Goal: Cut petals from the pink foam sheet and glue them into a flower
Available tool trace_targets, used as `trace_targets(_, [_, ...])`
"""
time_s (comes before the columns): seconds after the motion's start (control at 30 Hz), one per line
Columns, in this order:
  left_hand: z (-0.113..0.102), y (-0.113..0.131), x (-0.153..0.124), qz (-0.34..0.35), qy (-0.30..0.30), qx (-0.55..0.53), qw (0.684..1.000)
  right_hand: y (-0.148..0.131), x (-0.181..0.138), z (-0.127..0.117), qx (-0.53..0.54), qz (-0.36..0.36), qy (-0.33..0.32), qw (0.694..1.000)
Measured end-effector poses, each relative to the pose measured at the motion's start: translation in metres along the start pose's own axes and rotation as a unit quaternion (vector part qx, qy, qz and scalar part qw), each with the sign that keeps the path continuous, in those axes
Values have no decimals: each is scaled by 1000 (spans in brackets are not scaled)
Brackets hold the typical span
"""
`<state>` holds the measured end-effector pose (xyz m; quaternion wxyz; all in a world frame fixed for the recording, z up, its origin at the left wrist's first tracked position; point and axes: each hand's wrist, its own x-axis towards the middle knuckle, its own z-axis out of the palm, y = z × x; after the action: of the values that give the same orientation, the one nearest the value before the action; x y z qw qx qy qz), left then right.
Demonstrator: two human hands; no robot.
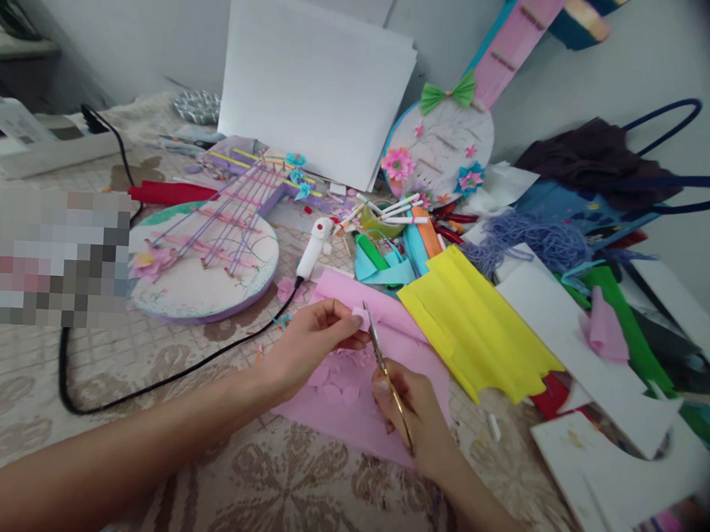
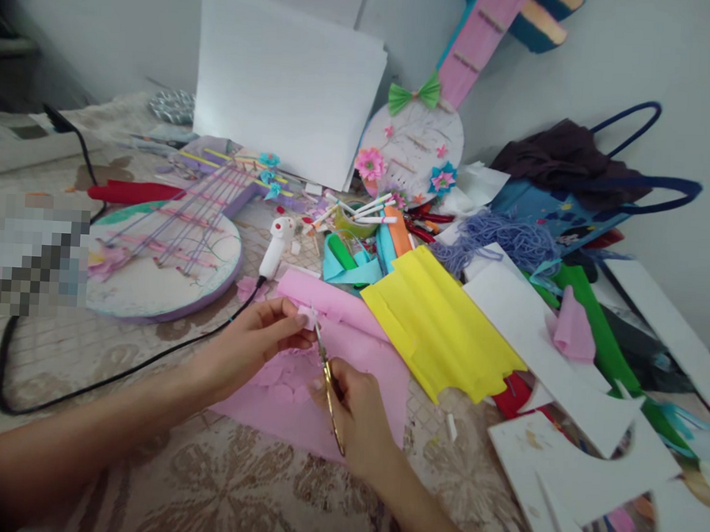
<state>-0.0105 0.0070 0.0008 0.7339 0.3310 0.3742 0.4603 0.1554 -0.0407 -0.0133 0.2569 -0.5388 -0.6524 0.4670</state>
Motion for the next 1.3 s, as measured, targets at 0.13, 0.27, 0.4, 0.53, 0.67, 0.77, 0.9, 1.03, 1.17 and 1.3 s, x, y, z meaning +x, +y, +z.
trace_targets(0.13, [-1, -2, 0, -3, -9, -14, 1000, -3, 0, 0, 10, 13, 1, 1000])
trace_targets(0.27, [-4, -1, 1, -6, -22, -15, 1000, -5, -1, 0, 15, 25, -3, 1000])
trace_targets(0.4, [-4, 2, 2, -14, -23, -17, 999, -3, -2, -1, 6, 27, -2, 1000])
trace_targets(0.53, [-4, 5, 2, -26, -18, -10, 999, -1, -3, -2, 8, 36, -8, 999])
trace_targets(0.67, [-7, 6, 4, -28, -37, 1, 999, -1, -3, -2, -8, 29, -3, 1000])
trace_targets(0.77, [-8, 6, 5, -28, -49, 5, 998, 0, -2, -3, -24, 20, 4, 999])
trace_targets(0.9, [-8, 8, 6, -28, -48, 11, 998, 2, -3, -2, -15, 17, 5, 1000])
trace_targets(1.03, [-9, 8, 6, -21, -54, 16, 998, 2, -4, -2, -11, 25, -1, 1000])
trace_targets(1.17, [-11, 8, 7, -11, -67, 21, 997, 2, -3, -1, -25, 20, 0, 999])
trace_targets(1.3, [-12, 9, 7, -11, -69, 34, 997, 4, -3, 0, -13, 27, -4, 1000])
